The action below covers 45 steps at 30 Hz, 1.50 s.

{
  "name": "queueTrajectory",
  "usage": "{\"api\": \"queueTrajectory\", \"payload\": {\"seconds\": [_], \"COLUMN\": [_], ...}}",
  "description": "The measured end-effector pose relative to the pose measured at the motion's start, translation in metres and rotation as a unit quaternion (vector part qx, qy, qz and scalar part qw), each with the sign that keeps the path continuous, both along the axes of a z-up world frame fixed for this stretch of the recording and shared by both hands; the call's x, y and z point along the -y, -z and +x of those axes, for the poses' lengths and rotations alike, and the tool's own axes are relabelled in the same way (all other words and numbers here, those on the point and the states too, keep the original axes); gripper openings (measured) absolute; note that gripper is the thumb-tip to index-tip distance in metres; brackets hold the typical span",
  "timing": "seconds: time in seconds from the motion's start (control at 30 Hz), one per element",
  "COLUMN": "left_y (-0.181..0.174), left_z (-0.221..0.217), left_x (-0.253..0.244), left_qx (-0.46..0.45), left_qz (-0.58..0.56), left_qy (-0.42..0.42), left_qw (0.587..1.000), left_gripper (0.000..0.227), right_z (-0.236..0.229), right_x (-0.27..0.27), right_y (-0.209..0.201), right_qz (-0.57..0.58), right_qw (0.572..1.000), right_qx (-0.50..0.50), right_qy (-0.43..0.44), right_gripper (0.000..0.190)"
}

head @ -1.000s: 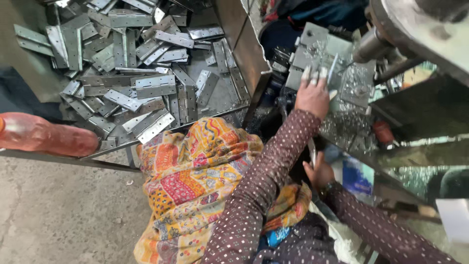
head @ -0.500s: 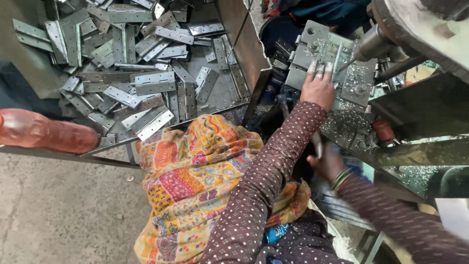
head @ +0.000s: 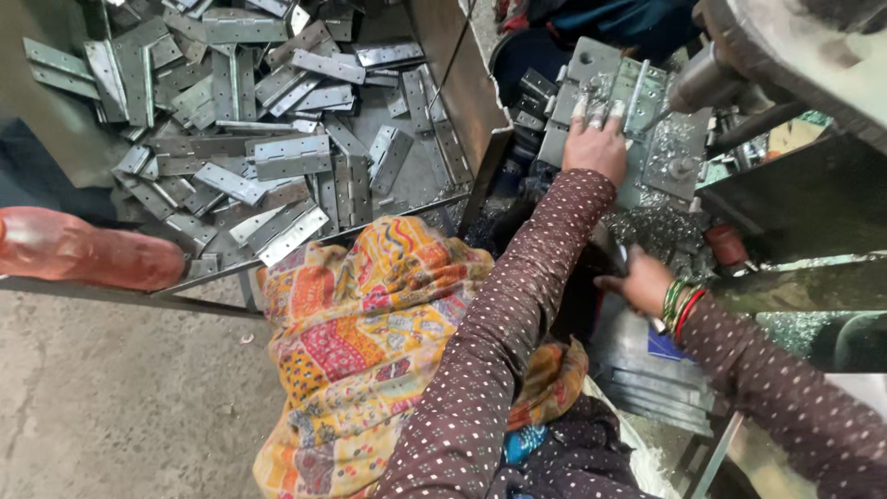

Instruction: The person repeatedly picks up metal hinge plates from a bin, places them into a punching machine, and operates the lever to process them. The person then removes the processed plates and returns them to the bin.

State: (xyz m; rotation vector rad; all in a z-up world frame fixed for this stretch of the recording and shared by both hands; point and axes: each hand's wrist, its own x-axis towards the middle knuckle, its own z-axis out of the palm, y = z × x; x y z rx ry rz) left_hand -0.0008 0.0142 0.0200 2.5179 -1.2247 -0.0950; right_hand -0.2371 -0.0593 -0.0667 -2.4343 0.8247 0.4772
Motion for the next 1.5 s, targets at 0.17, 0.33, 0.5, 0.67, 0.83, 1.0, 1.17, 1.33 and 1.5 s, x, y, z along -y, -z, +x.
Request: {"api": "queueTrajectory", "payload": {"seconds": [0.17,0.33,0.5,0.67,0.83,1.0,1.17,1.33,1.5], "left_y": [0.011,0.013,0.009,0.011,0.002,0.010,0.014,0.011,0.009], "left_z": [0.015,0.002,0.017,0.012,0.022,0.015,-0.010,-0.067,-0.059], "left_x": [0.020,0.015,0.008,0.010,0.007,0.010,-0.017,-0.085,-0.111], "left_qx": [0.039,-0.007,0.050,-0.004,0.022,0.068,0.102,0.157,0.215], "left_qz": [-0.006,-0.008,-0.013,0.011,0.017,-0.015,-0.059,-0.134,-0.228], "left_qy": [0.003,0.010,0.004,0.019,0.026,0.017,0.031,-0.003,0.014], "left_qw": [0.999,1.000,0.999,1.000,0.999,0.997,0.993,0.978,0.949], "left_gripper": [0.028,0.031,0.031,0.030,0.030,0.028,0.027,0.022,0.025], "right_z": [-0.031,-0.047,0.003,-0.018,-0.039,-0.028,0.003,0.018,0.009], "right_x": [-0.052,-0.053,-0.002,-0.033,-0.072,-0.048,-0.029,-0.036,-0.043], "right_y": [0.060,0.077,0.013,0.038,0.106,0.056,-0.036,-0.063,-0.054], "right_qz": [-0.026,-0.121,-0.024,-0.052,-0.079,-0.068,0.137,0.103,0.122], "right_qw": [0.989,0.993,0.996,0.994,0.982,0.985,0.983,0.991,0.990], "right_qx": [0.149,-0.003,0.075,0.098,0.167,0.157,0.021,0.039,0.023], "right_qy": [0.007,0.004,-0.041,-0.012,0.039,-0.006,0.121,0.075,0.063], "right_gripper": [0.067,0.064,0.075,0.066,0.063,0.064,0.049,0.050,0.051]}}
